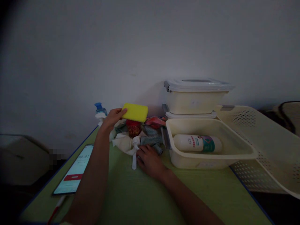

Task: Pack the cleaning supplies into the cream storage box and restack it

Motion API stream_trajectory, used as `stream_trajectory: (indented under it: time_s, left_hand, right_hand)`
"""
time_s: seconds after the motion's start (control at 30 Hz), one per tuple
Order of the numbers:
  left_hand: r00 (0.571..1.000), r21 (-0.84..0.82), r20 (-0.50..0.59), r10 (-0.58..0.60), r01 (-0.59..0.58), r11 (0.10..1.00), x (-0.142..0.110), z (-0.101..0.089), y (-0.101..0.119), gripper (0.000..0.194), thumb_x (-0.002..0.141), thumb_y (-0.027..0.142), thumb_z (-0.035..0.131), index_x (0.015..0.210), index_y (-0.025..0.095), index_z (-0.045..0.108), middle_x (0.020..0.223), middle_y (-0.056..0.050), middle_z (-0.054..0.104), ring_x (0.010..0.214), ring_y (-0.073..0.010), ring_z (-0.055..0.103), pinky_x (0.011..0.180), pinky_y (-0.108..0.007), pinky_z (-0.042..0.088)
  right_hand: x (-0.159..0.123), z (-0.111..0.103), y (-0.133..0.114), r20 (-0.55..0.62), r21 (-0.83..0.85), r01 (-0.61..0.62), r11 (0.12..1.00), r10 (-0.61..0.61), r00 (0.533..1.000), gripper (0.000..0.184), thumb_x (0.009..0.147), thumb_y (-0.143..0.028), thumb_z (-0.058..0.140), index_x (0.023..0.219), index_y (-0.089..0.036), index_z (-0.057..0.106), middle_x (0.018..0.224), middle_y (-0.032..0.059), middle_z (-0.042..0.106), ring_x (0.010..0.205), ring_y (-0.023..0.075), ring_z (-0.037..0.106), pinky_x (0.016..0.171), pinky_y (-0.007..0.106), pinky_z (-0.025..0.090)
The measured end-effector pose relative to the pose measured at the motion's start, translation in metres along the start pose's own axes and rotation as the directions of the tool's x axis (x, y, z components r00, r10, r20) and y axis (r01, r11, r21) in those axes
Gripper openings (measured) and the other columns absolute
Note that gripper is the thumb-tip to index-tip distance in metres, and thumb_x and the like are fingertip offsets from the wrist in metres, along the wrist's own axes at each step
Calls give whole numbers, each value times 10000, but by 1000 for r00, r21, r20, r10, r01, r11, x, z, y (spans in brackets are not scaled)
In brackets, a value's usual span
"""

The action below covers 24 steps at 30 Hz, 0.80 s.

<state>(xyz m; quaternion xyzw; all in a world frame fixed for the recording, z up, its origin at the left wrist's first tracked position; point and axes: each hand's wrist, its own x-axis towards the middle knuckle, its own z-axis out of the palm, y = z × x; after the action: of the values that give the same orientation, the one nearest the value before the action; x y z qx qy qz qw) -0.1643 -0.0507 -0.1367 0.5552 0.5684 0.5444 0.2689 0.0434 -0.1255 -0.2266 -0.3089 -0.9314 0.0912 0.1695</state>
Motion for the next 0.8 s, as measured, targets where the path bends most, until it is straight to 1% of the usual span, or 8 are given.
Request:
stream_trajectory:
  time_s: [0.2, 0.27, 0.4, 0.47, 0.53, 0.63, 0.73, 0.8]
  left_hand:
    - [995, 123, -98, -31, 43, 992, 1, -6, -3, 384, 720, 485, 516, 547, 143, 517, 504, 37, 408, 504, -96, 372, 475, -222, 274]
    - [993, 224, -109, -41, 65, 972, 2, -5, -5, 391, 767, 466, 464, 541, 148, 500, 499, 35, 399, 496, -102, 379, 475, -229, 266]
    - [996, 525, -89, -27, 70, 849, 2, 5, -10, 369, 830, 404, 406, 630, 138, 563, 596, -18, 525, 610, -154, 513, 568, -244, 350]
    - [994, 583, -105, -28, 85, 808, 1, 11, -13, 303, 834, 352, 422, 764, 119, 602, 749, -76, 592, 760, -196, 563, 676, -268, 396]
    - [986, 592, -166, -11, 108, 799, -1, 15, -14, 271, 817, 299, 464, 950, 98, 588, 939, -139, 583, 918, -234, 554, 781, -305, 403]
    - [947, 583, -298, 117, 84, 808, -2, 20, -7, 367, 756, 212, 558, 1105, 105, 523, 1101, -164, 510, 1047, -245, 505, 881, -333, 385]
    - [901, 509, -363, 235, -19, 860, -1, 24, 9, 324, 723, 136, 574, 1045, 110, 550, 1059, -126, 538, 947, -195, 548, 864, -305, 408]
    - [923, 436, -298, 244, -96, 895, -3, 26, 19, 227, 734, 124, 545, 955, 103, 588, 936, -91, 597, 789, -156, 575, 773, -276, 441]
  right_hand:
    - [1, 0, -1, 0, 9, -8, 1000, 8, 1000, 109, 836, -173, 462, 881, -167, 561, 969, 78, 555, 913, 198, 468, 797, 340, 402]
    - [0, 0, -1, 1, 1, -6, 1000, 6, 1000, 110, 835, -175, 461, 883, -166, 560, 979, 82, 555, 921, 202, 468, 801, 346, 403]
    - [1, -1, -1, 16, -19, -1, 1000, 2, 1000, 120, 836, -171, 454, 899, -159, 556, 983, 89, 555, 926, 206, 470, 811, 356, 405]
    - [1, -2, -1, 21, -25, -4, 1000, 4, 1000, 129, 840, -175, 448, 909, -156, 555, 978, 90, 556, 922, 208, 470, 800, 352, 412]
    - [1, -2, -2, 25, -26, -8, 1000, 8, 1000, 125, 840, -177, 447, 901, -156, 555, 975, 90, 555, 922, 212, 468, 796, 351, 417]
    - [1, -2, -2, 27, -23, -14, 1000, 15, 1000, 110, 833, -170, 453, 874, -159, 554, 975, 89, 554, 921, 213, 469, 800, 355, 420]
    - [1, -2, -2, 16, -18, -15, 1000, 15, 1000, 114, 834, -170, 452, 879, -161, 557, 982, 90, 552, 922, 213, 470, 798, 357, 423]
    - [2, -2, -2, 6, -15, -12, 1000, 12, 1000, 123, 834, -168, 451, 890, -163, 560, 977, 89, 552, 924, 214, 472, 798, 358, 423]
